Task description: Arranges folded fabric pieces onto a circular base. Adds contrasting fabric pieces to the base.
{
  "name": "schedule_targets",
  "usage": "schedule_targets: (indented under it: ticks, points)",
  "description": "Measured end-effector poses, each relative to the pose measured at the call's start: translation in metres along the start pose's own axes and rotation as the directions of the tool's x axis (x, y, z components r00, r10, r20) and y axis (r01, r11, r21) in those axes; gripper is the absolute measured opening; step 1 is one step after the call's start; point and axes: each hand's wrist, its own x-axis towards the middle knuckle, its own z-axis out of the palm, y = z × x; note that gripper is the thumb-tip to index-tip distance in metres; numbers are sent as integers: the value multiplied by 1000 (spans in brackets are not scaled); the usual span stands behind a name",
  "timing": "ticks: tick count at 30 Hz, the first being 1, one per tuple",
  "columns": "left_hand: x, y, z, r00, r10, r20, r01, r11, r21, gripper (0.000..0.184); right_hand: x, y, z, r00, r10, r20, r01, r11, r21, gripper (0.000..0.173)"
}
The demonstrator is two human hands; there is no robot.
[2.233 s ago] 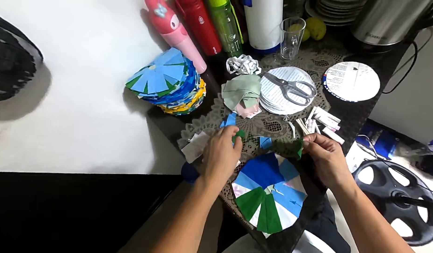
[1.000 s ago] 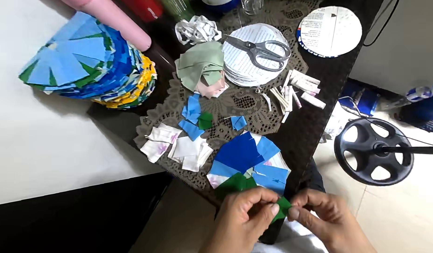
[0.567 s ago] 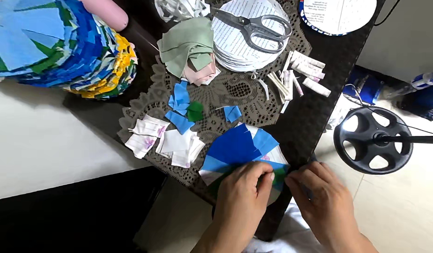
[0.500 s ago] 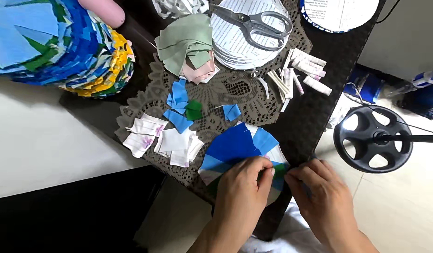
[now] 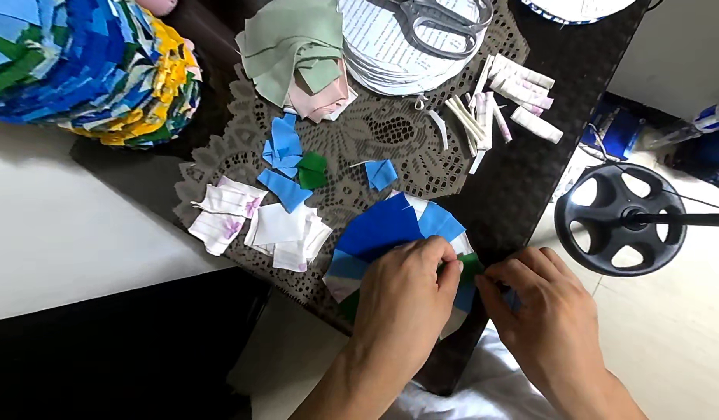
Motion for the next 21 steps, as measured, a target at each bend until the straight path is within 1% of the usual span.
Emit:
schedule_targets:
  ticks: [12, 14, 18, 21]
  points:
    - [5, 2, -4, 996, -46, 82, 41, 998, 56, 13, 12, 1, -9, 992, -7, 128, 15, 998, -60, 22]
    - [7, 3, -5, 993, -53, 102, 47, 997, 60, 13, 12, 3, -10, 990, -6, 141, 11, 999, -37, 20]
    - [12, 5, -10, 984, -75, 163, 64, 995, 72, 13, 8, 19, -21, 989, 26, 145, -42, 993, 107, 20]
    - [18, 7, -14, 971, -94, 221, 77, 994, 82, 13, 4, 30, -29, 992, 65, 104, -78, 989, 123, 20]
